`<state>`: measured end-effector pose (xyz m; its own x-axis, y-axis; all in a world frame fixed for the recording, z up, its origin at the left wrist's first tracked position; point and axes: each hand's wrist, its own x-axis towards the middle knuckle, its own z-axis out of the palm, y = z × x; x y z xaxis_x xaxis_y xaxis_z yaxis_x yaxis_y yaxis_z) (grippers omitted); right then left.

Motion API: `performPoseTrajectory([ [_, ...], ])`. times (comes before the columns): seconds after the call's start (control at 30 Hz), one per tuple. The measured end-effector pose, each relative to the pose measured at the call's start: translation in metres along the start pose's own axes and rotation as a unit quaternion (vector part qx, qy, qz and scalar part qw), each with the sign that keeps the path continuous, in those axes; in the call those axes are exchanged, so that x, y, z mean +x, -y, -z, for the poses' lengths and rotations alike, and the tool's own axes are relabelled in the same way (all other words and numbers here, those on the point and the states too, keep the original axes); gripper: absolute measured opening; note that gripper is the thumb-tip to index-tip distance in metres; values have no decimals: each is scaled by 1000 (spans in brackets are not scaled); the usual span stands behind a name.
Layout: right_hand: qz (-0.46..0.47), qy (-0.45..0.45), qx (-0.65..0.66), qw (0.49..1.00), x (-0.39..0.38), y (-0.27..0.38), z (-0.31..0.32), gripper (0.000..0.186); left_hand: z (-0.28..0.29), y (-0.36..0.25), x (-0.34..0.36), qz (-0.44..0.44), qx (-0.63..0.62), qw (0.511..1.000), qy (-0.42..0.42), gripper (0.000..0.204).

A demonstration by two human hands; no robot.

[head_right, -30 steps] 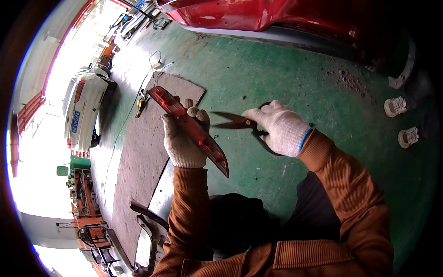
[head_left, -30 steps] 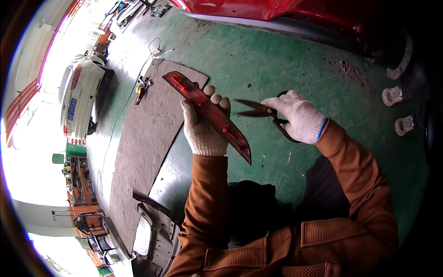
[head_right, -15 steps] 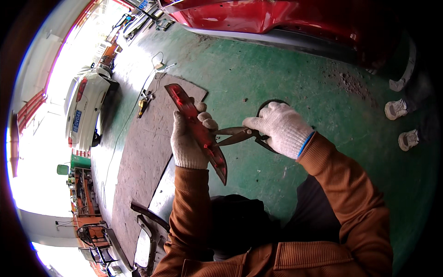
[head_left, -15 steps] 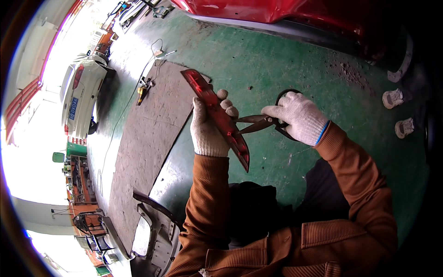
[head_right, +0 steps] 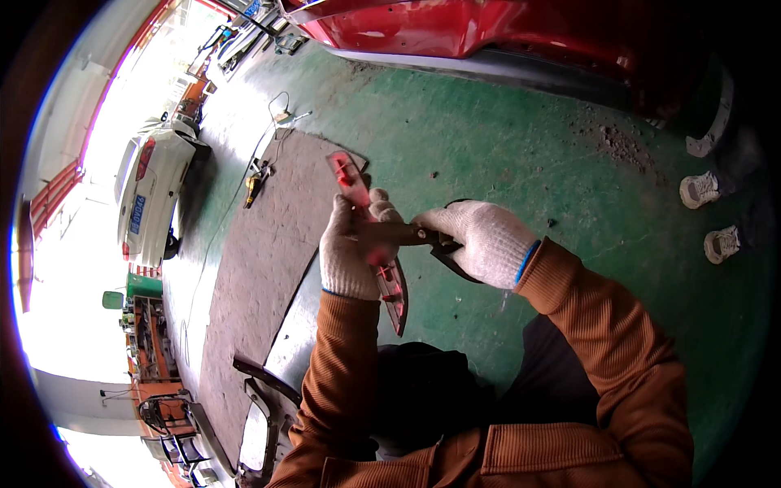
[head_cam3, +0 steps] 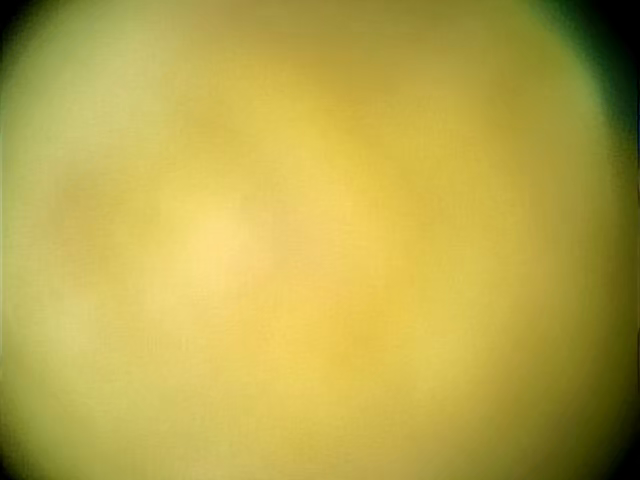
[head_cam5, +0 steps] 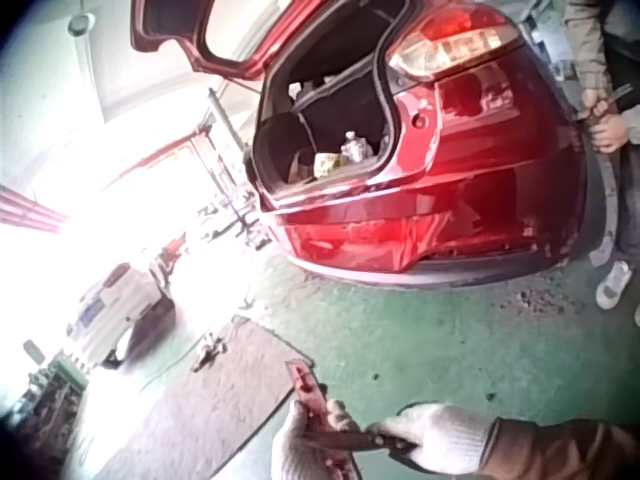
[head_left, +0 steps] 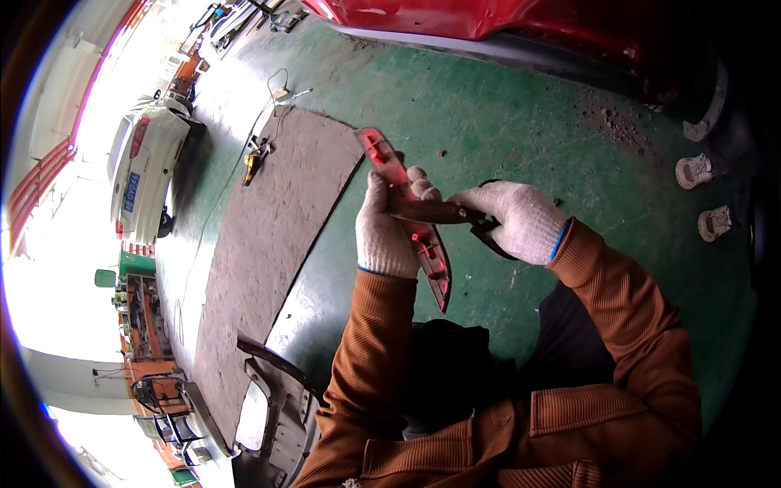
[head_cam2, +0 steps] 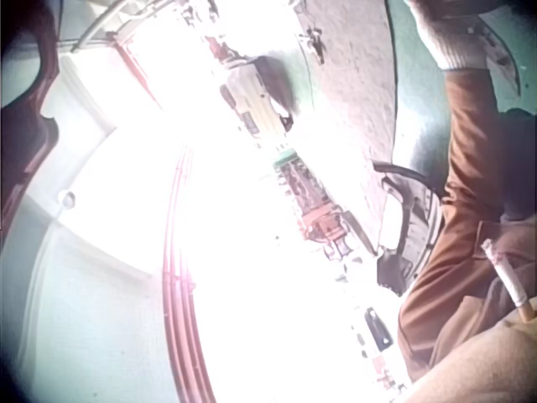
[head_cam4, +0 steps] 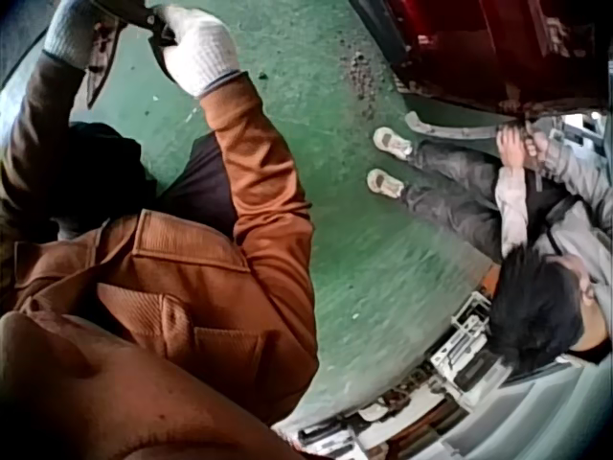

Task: The person uses a yellow power drill to remove a fastener from the rear of a red car. They then remove a red plastic trim piece and use a pair of scissors to cut and trim the piece while holding it in their hands.

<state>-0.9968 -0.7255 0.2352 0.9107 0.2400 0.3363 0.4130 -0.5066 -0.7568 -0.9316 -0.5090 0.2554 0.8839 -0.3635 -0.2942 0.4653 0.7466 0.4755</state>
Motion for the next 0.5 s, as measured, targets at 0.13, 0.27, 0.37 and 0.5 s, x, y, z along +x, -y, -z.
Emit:
performPoseTrajectory([
  [0.13,-144,60,152,976,0,-5,9,41,11,-18,2,-36,-44,998,13,53],
  [0.27,-226,66,178,955,-1,-6,14,51,-7,-14,-6,-97,-43,994,-3,59],
  [0.37,-219,69,302,925,-3,-15,8,54,-9,-13,-5,-107,-19,992,65,60],
  [0.5,-225,91,428,870,-3,-2,0,52,4,-14,1,-138,11,983,118,59],
])
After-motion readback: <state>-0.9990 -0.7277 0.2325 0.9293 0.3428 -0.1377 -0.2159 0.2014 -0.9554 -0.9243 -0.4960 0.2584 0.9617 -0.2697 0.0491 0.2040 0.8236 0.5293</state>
